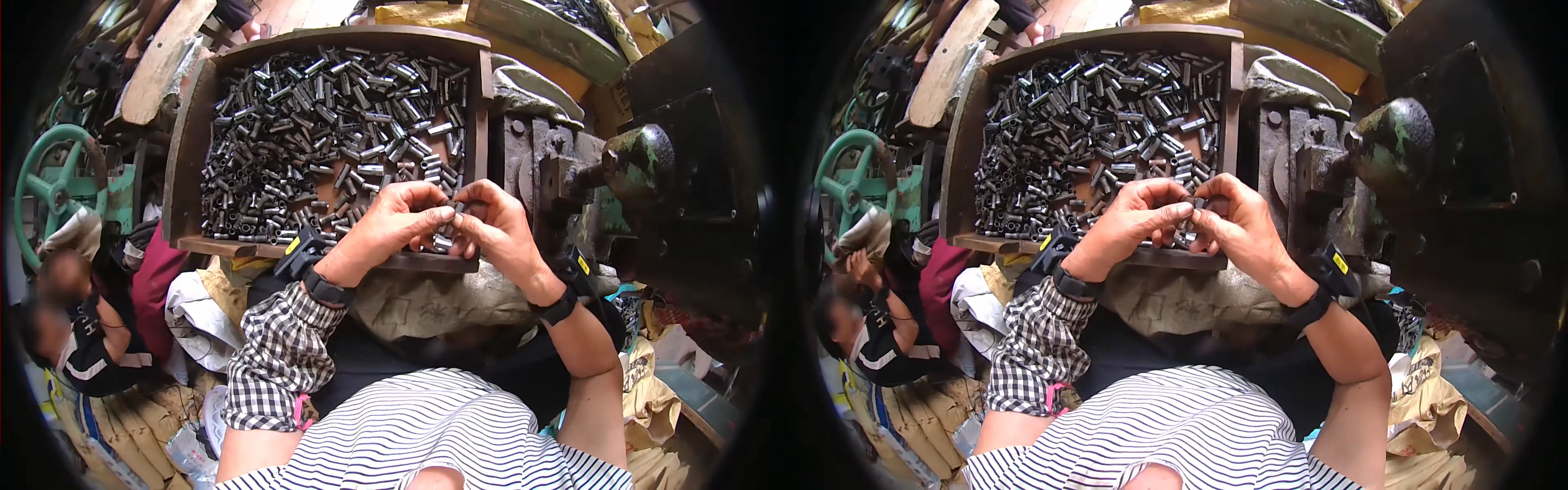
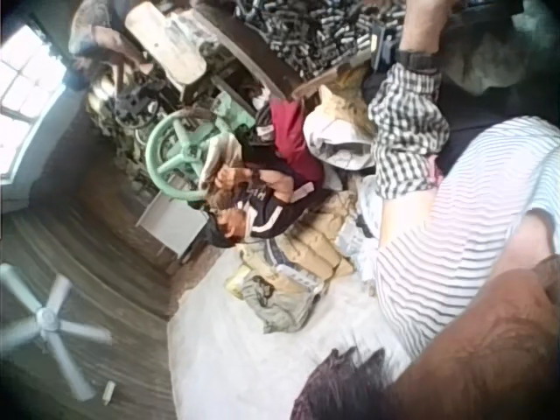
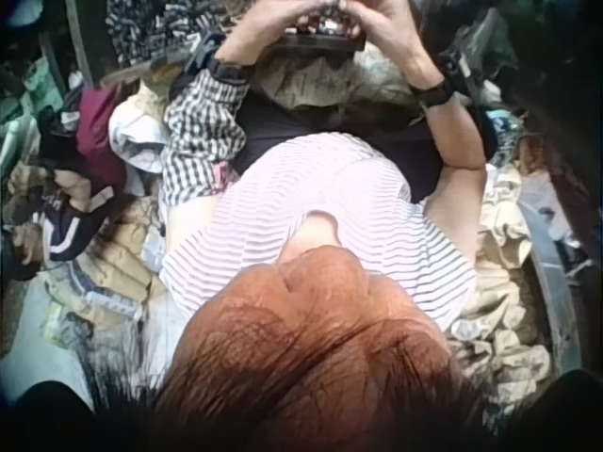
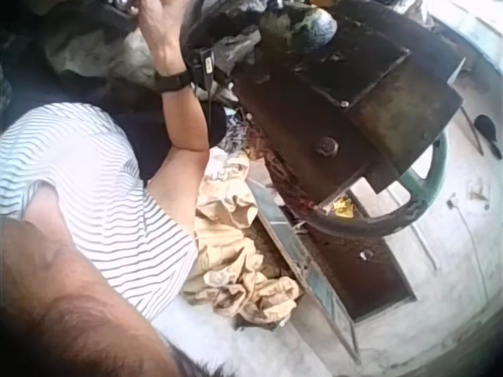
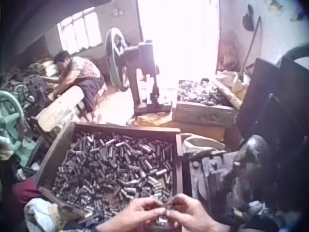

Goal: Inserting small metal tubes into a press and then placing them in a tray.

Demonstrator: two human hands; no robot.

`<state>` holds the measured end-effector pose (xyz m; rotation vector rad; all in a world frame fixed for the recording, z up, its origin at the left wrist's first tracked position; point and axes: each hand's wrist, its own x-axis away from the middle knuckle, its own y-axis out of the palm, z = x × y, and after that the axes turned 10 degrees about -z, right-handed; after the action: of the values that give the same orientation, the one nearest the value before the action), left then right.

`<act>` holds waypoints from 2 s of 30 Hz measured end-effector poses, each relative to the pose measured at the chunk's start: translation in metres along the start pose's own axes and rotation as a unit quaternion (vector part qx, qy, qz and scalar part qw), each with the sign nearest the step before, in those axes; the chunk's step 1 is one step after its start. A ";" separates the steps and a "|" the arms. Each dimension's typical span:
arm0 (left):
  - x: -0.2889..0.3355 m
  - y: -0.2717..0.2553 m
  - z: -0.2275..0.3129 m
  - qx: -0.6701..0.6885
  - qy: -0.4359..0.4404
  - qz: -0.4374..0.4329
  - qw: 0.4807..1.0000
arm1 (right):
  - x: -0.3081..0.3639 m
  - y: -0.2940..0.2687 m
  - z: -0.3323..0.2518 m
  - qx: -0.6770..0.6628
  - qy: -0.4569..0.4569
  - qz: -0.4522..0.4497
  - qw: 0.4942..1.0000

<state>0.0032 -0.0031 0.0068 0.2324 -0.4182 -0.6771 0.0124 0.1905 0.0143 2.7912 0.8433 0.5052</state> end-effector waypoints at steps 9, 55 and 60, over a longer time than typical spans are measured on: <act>0.001 0.003 0.004 -0.044 0.005 -0.009 0.999 | -0.002 -0.013 -0.004 -0.085 -0.031 0.043 0.995; 0.002 -0.001 -0.001 0.031 0.026 0.054 0.998 | 0.007 -0.001 -0.017 0.013 0.009 0.076 0.997; 0.001 -0.004 -0.003 0.075 0.057 0.079 0.992 | 0.006 -0.004 -0.019 -0.032 0.068 0.059 0.995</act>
<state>0.0028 -0.0062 0.0035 0.3741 -0.3747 -0.4746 0.0085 0.1986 0.0322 2.7839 0.6765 0.7364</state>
